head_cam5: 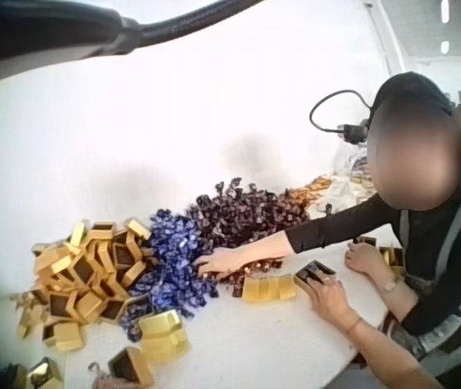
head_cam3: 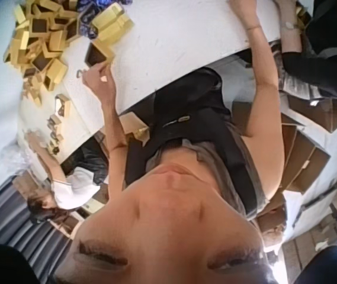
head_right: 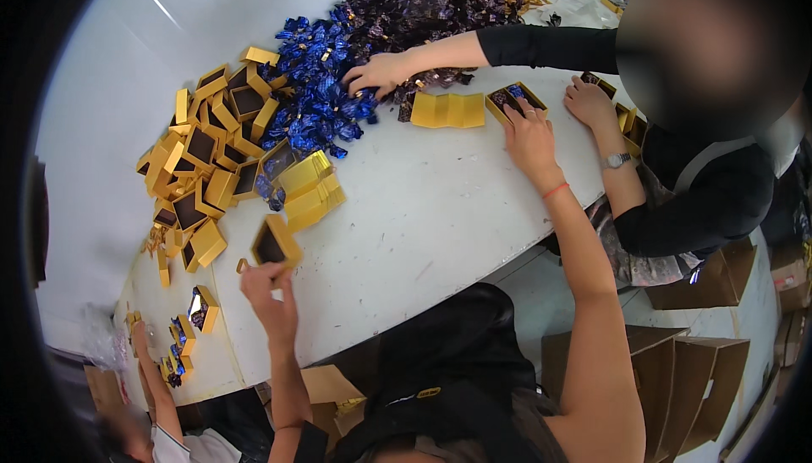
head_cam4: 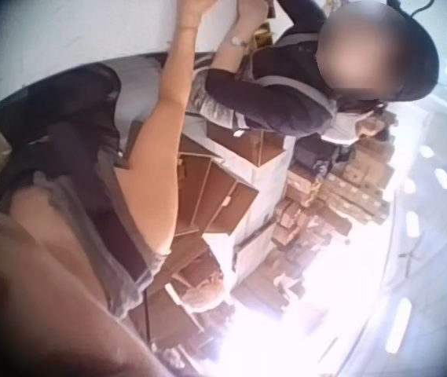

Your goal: The person places foil-wrapped chocolates into small gold boxes, closes the lids, and sets the completed boxes aside. The process is repeated continuously with multiple chocolates and boxes on the table.

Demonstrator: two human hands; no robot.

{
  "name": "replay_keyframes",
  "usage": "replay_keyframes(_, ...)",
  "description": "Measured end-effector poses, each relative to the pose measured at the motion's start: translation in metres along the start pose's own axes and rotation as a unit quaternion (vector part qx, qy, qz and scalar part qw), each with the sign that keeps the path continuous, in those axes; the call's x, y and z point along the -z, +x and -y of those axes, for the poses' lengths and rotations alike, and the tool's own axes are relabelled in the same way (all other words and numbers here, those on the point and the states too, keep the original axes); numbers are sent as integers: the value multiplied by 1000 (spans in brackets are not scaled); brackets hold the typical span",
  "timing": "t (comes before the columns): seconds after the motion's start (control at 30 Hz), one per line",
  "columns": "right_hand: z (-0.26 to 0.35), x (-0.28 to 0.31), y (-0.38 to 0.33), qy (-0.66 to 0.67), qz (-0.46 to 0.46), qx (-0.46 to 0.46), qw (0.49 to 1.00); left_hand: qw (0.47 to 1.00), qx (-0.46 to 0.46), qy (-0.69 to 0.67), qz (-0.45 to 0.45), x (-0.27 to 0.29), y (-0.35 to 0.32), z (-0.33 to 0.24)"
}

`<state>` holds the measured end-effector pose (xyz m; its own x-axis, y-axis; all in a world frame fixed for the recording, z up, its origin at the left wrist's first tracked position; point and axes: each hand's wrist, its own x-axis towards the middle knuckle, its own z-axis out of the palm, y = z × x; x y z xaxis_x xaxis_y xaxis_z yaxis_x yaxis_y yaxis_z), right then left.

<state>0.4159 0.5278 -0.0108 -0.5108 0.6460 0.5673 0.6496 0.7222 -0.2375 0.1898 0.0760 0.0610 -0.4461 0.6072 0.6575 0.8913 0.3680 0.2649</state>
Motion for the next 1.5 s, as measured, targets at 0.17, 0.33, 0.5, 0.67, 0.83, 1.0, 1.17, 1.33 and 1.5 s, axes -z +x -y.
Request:
replay_keyframes(0.17, 49, 17, 1, -64, -120, 90, 987, 994, -9, -70, 88, -13, -30, -42)
replay_keyframes(0.33, 80, -3, 17, 125, 7, 169, 978, 982, -41, -117, 139, -34, -39, -56)
replay_keyframes(0.5, 95, -31, 17, 34, 101, 118, 987, 979, -37, -148, 137, -31, -35, -72)
replay_keyframes(0.67, 98, 11, -28, 248, 228, 187, 923, 959, -16, -178, 222, -24, -29, -41)
replay_keyframes(0.83, 90, 26, -50, 280, 187, 108, 935, 919, -2, -252, 301, -36, -21, -32)
replay_keyframes(1.0, 90, 27, -49, 246, 204, 105, 942, 901, 60, -293, 315, -47, -23, -40)
replay_keyframes(1.17, 94, 23, -47, 286, 182, 101, 935, 905, -35, -313, 286, -53, -5, -38)
replay_keyframes(1.33, 94, 20, -50, 318, 173, 59, 930, 894, -78, -302, 322, -62, 14, -35)
replay_keyframes(1.5, 98, 29, -57, 329, 174, 69, 926, 911, -27, -322, 256, -69, -5, -39)
